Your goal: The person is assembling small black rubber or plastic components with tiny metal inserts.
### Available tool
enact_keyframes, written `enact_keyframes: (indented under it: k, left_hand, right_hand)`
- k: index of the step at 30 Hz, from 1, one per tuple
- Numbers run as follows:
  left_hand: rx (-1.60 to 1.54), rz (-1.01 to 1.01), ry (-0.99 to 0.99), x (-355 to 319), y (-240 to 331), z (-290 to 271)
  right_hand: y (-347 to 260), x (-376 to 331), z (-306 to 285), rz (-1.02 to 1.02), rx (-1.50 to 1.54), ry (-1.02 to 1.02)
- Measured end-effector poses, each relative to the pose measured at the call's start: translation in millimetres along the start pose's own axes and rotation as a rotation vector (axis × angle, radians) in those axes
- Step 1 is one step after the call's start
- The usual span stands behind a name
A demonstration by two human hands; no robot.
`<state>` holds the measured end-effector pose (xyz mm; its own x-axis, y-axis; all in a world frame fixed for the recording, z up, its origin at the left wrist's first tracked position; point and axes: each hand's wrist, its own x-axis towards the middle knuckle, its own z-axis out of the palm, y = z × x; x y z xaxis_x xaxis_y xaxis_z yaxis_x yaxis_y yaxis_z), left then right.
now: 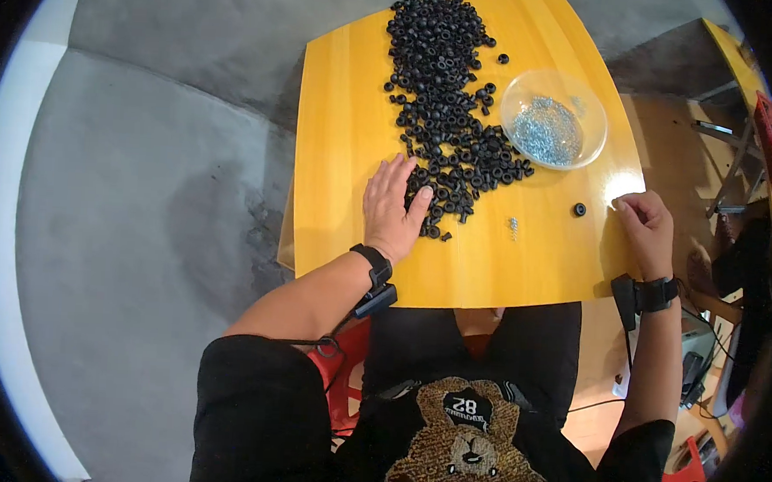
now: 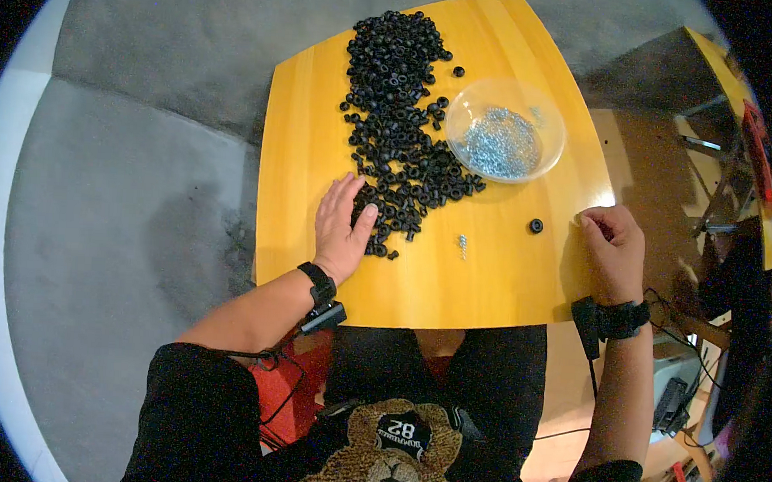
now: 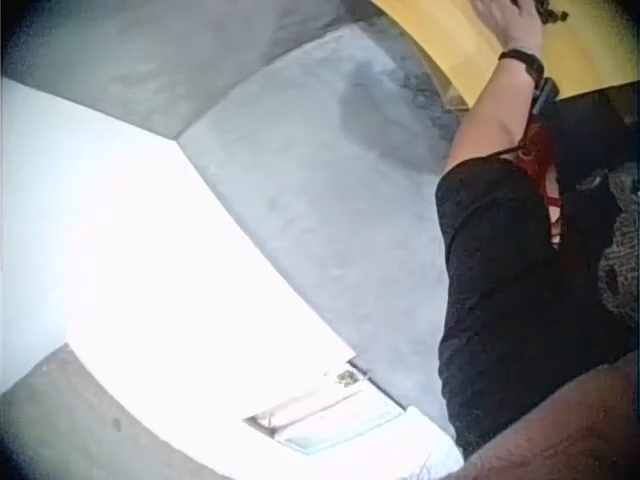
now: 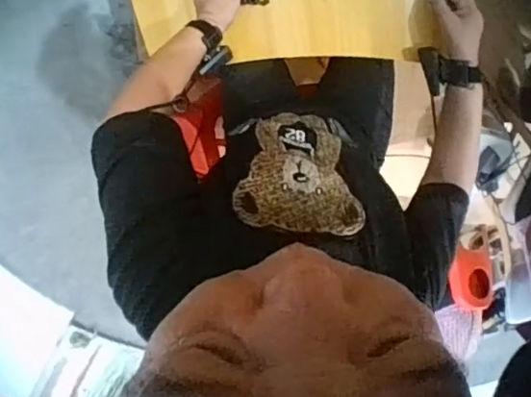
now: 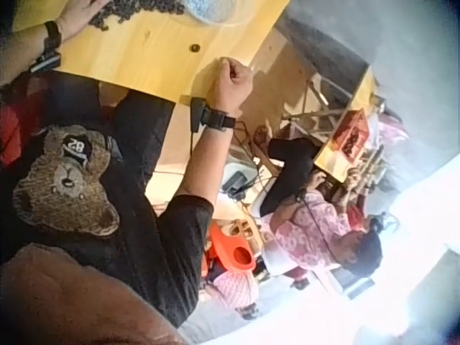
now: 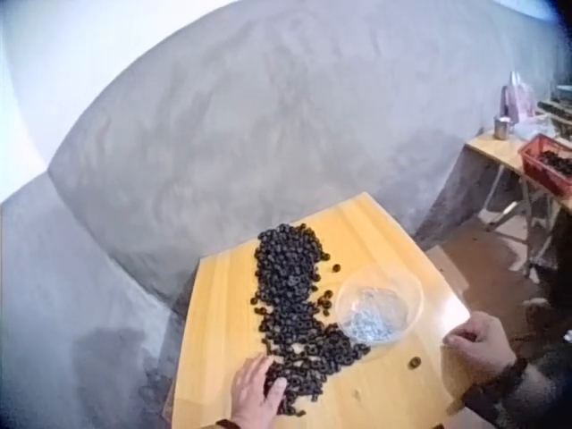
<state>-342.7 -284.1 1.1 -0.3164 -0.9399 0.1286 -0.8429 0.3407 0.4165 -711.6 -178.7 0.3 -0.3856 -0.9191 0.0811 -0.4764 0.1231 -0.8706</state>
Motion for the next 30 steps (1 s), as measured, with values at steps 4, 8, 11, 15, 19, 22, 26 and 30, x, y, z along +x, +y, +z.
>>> enact_keyframes:
  k: [4, 8, 11, 15, 19, 22, 26, 30]
  left_hand:
    - [0.009, -0.038, -0.022, -6.0, 1.3, 2.6]
    - [-0.002, -0.003, 0.021, -17.7, -1.5, 2.5]
    - [-0.048, -0.013, 0.034, -18.2, -1.8, 4.8]
    - [-0.187, -0.052, 0.069, -14.1, -4.3, 3.1]
    - [-0.315, -0.135, 0.139, -14.3, -7.5, -10.3]
    - [-0.705, -0.320, 0.177, -20.8, 6.6, -44.5]
    - [-1.719, -0.468, 0.088, -64.4, -15.7, -87.2]
    - [-2.452, -0.470, 0.033, -120.5, -48.7, -76.6]
  right_hand:
    - [-26.2, -28.1, -3.4, 0.053, 0.007, -0.164]
    - [-68.8, -73.2, 9.9, -0.024, 0.003, -0.301]
    - [-90.1, -99.6, 31.4, -0.052, -0.010, -0.377]
    - [-98.1, -114.2, 64.6, -0.120, -0.044, -0.451]
    - [-103.7, -112.6, 90.7, -0.221, -0.203, -0.423]
    - [-112.9, -113.3, 102.7, -0.240, -0.162, -0.426]
    - [-117.7, -118.2, 119.2, -0.250, -0.138, -0.465]
    - [-127.2, -111.0, 133.6, -0.277, -0.113, -0.445]
